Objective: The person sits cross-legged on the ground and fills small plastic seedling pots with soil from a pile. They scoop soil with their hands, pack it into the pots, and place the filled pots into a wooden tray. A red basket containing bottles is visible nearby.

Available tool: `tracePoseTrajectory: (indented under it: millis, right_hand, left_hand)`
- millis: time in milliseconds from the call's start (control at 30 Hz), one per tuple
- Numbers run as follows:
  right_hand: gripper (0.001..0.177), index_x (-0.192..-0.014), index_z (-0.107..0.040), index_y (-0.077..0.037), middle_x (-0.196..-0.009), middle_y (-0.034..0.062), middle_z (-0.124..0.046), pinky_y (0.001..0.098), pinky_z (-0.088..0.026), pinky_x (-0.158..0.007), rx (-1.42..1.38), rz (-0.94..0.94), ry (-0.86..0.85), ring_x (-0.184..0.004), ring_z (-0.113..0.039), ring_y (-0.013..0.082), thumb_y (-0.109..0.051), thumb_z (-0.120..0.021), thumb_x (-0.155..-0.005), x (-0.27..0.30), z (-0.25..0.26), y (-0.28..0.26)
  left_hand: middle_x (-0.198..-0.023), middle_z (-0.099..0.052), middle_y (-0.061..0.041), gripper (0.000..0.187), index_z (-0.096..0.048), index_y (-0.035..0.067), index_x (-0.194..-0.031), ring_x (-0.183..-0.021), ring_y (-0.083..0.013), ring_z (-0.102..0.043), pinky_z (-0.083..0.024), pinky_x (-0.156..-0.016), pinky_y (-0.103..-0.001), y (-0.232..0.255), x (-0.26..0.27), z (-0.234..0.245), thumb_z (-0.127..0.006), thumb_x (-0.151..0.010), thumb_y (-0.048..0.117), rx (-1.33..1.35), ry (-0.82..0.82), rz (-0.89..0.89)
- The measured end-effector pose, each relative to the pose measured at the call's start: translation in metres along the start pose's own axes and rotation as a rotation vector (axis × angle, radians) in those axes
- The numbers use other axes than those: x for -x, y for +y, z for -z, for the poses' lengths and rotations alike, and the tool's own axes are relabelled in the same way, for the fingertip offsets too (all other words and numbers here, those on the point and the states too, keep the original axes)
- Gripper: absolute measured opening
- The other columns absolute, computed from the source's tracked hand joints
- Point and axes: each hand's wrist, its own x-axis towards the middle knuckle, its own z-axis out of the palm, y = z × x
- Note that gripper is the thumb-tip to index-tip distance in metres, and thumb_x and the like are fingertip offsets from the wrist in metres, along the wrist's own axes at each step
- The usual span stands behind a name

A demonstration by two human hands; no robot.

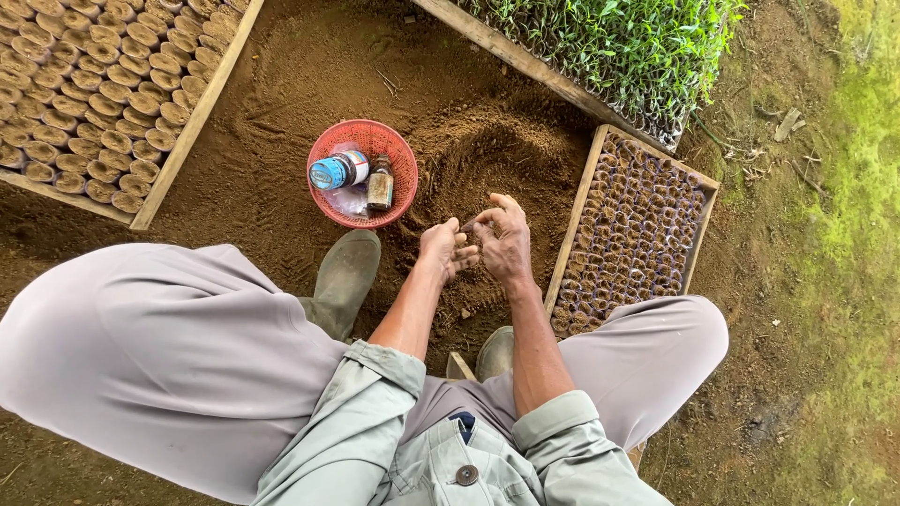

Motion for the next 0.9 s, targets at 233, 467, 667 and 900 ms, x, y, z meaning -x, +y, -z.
tracePoseTrajectory:
  millis: [233,467,667,900]
  right_hand:
    - [0.005,-0.088,-0.076,-0.015,-0.142,0.0194,-0.056,0.0593,-0.033,-0.118,0.082,0.001,-0.096,-0.143,-0.041,0.0427,-0.01,-0.077,-0.088,0.004,-0.007,-0.002]
    - [0.006,-0.091,-0.07,-0.011,-0.089,0.0082,-0.066,0.0369,-0.057,-0.065,-0.068,-0.281,0.073,-0.074,-0.071,0.0215,-0.015,-0.069,-0.096,0.009,-0.026,0.064]
    - [0.044,-0.109,-0.056,-0.012,-0.105,0.0236,-0.071,0.0578,-0.054,-0.09,0.334,-0.743,-0.105,-0.107,-0.069,0.0454,-0.052,-0.067,-0.095,0.031,-0.07,0.113]
    - [0.062,-0.116,-0.044,-0.009,-0.112,0.0262,-0.065,0.0642,-0.057,-0.09,0.493,-0.659,-0.154,-0.105,-0.068,0.0529,-0.057,-0.069,-0.086,0.014,-0.095,0.039]
  left_hand:
    - [-0.084,-0.065,-0.008,0.026,-0.064,0.008,-0.103,-0.069,-0.0272,-0.073,-0.065,-0.075,-0.054,0.025,0.035,-0.014,-0.059,-0.099,0.033,0.157,-0.085,0.02]
    - [-0.098,-0.074,-0.021,0.021,-0.064,0.0,-0.107,-0.075,-0.0284,-0.078,-0.068,-0.067,-0.041,0.044,0.073,-0.008,-0.066,-0.092,0.014,0.253,-0.049,-0.072]
    - [-0.099,-0.076,-0.021,0.025,-0.066,0.003,-0.111,-0.075,-0.0286,-0.077,-0.068,-0.066,-0.039,0.06,0.081,-0.006,-0.067,-0.091,0.019,0.253,-0.049,-0.073]
    - [-0.098,-0.076,-0.023,0.023,-0.065,0.008,-0.104,-0.069,-0.0269,-0.076,-0.066,-0.06,-0.035,0.079,0.115,-0.008,-0.057,-0.102,0.03,0.293,-0.066,-0.118]
